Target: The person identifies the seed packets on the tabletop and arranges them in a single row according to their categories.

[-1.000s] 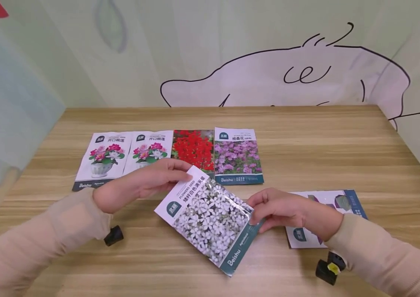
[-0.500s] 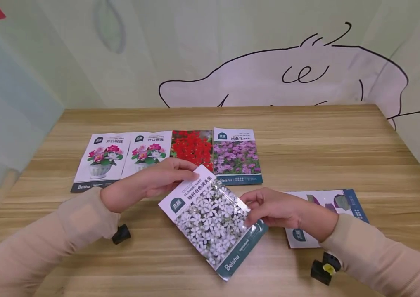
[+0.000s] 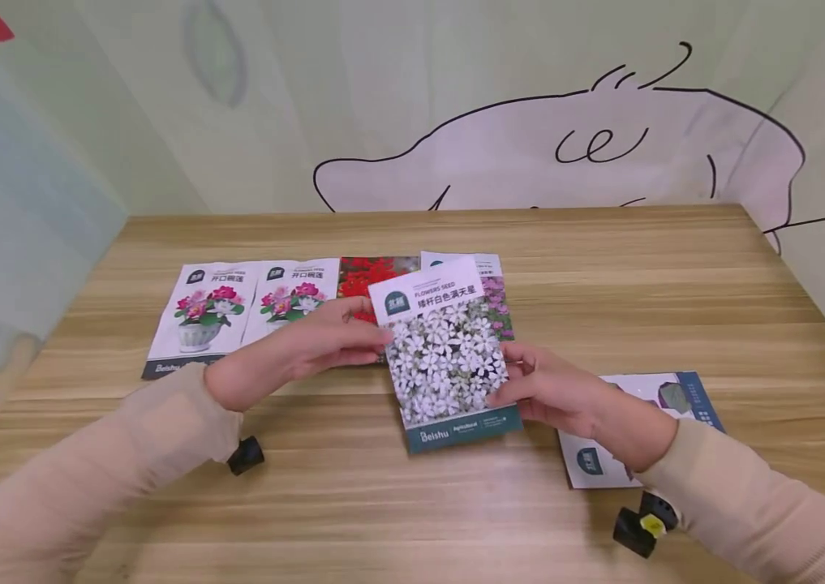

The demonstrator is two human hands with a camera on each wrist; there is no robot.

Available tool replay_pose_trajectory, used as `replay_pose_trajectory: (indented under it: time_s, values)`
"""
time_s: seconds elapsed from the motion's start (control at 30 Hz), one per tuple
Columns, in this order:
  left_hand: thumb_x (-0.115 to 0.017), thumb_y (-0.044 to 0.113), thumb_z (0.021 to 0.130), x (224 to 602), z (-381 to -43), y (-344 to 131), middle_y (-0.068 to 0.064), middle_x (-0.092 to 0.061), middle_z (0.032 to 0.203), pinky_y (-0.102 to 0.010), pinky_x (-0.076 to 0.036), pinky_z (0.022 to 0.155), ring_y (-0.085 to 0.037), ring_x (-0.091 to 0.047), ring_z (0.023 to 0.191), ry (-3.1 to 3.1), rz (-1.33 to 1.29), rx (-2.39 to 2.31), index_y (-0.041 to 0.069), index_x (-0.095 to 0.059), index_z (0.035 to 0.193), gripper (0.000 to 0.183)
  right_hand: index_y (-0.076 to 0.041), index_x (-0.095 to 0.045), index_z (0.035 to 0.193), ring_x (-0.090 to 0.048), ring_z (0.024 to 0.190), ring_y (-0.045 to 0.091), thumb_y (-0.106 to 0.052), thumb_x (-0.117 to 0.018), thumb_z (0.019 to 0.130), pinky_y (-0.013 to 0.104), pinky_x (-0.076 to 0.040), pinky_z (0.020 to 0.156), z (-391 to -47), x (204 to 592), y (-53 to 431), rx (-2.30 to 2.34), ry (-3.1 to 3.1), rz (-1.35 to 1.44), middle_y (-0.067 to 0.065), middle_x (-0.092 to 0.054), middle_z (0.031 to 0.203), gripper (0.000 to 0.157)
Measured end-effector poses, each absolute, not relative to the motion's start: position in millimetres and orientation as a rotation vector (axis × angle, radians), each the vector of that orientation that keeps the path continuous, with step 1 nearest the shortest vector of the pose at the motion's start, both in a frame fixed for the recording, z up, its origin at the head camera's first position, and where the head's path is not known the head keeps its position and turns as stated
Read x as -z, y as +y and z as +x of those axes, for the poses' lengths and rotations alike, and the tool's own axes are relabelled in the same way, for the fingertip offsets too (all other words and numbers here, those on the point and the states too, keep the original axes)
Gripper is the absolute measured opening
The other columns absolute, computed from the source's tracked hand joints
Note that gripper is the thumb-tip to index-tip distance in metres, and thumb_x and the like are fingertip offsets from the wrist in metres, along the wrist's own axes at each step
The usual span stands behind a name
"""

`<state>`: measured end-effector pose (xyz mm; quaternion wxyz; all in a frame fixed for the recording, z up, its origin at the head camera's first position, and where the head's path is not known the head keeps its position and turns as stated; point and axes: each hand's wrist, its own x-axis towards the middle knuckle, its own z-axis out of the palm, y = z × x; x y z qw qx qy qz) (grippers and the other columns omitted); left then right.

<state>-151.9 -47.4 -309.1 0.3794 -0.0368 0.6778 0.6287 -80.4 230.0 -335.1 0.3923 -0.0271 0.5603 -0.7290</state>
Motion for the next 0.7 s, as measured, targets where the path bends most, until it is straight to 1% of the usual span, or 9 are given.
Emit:
replay_pose_trajectory:
  time_s: [0.07,0.17,0.27,0.3,0.33,0.4,0.57,0.63,0.7]
  values:
    - [-0.062,0.001,0.087,309,-152,-43,-0.009,-0.060,0.093,-0.020,-0.053,0.066,-0.014,-0.060,0.075,1.705,-0.090,-1.622,0.000,-0.041,0.128,0.046,-0.011,-0.040,0.131,-0.061,0.096,0.016,0.004,-0.057,0.085,0.030,-0.050,0.086,-81,335,229,1.891,1.455,-0.021,0.003,-0.062,0.109,0.052]
    - [-0.061,0.000,0.087,310,-150,-36,-0.012,-0.058,0.101,-0.021,-0.054,0.067,-0.015,-0.060,0.076,1.696,-0.072,-1.622,-0.001,-0.042,0.128,0.045,-0.012,-0.035,0.133,-0.061,0.088,0.015,0.005,-0.057,0.086,0.027,-0.051,0.080,-83,335,228,1.945,1.495,0.054,-0.001,-0.060,0.091,0.056]
    - [-0.062,-0.001,0.087,311,-150,-30,-0.012,-0.054,0.109,-0.024,-0.054,0.069,-0.015,-0.059,0.078,1.698,-0.058,-1.612,-0.001,-0.042,0.129,0.047,-0.016,-0.037,0.131,-0.060,0.083,0.015,0.006,-0.055,0.087,0.027,-0.050,0.075,-85,335,229,1.992,1.508,0.089,-0.002,-0.057,0.088,0.052]
    - [-0.062,-0.001,0.086,311,-149,-28,-0.013,-0.054,0.109,-0.025,-0.054,0.071,-0.015,-0.059,0.079,1.700,-0.058,-1.611,-0.001,-0.042,0.129,0.047,-0.018,-0.040,0.128,-0.061,0.086,0.015,0.006,-0.054,0.087,0.027,-0.051,0.076,-86,335,229,2.012,1.500,0.094,-0.002,-0.059,0.092,0.050]
    - [-0.062,0.000,0.086,312,-150,-26,-0.012,-0.054,0.107,-0.026,-0.055,0.072,-0.014,-0.059,0.079,1.706,-0.054,-1.607,-0.001,-0.043,0.128,0.045,-0.019,-0.042,0.127,-0.061,0.089,0.015,0.007,-0.054,0.087,0.028,-0.051,0.077,-87,335,230,2.029,1.491,0.093,0.000,-0.060,0.100,0.050]
    - [-0.062,0.000,0.087,313,-151,-23,-0.011,-0.055,0.101,-0.026,-0.055,0.072,-0.014,-0.059,0.079,1.708,-0.055,-1.613,0.001,-0.045,0.124,0.041,-0.022,-0.045,0.125,-0.061,0.093,0.016,0.008,-0.053,0.088,0.029,-0.052,0.079,-91,335,231,2.053,1.467,0.072,0.001,-0.061,0.109,0.048]
    - [-0.062,-0.001,0.087,315,-156,-18,-0.006,-0.057,0.078,-0.024,-0.054,0.066,-0.014,-0.059,0.073,1.700,-0.050,-1.661,0.005,-0.047,0.104,0.024,-0.022,-0.054,0.120,-0.063,0.092,0.018,0.010,-0.051,0.088,0.032,-0.053,0.079,-103,332,237,2.090,1.426,-0.016,0.002,-0.065,0.109,0.046]
    - [-0.062,-0.001,0.087,315,-159,-16,-0.005,-0.056,0.072,-0.023,-0.054,0.064,-0.014,-0.058,0.071,1.699,-0.040,-1.681,0.006,-0.046,0.100,0.022,-0.020,-0.058,0.117,-0.064,0.091,0.018,0.010,-0.050,0.088,0.032,-0.054,0.078,-109,329,241,2.110,1.413,-0.047,0.003,-0.065,0.108,0.043]
    - [-0.062,-0.002,0.087,314,-162,-13,-0.004,-0.054,0.070,-0.022,-0.053,0.061,-0.014,-0.057,0.069,1.705,-0.031,-1.695,0.007,-0.046,0.100,0.022,-0.017,-0.061,0.112,-0.064,0.091,0.018,0.009,-0.050,0.088,0.031,-0.054,0.078,-115,326,246,2.133,1.402,-0.067,0.004,-0.066,0.106,0.037]
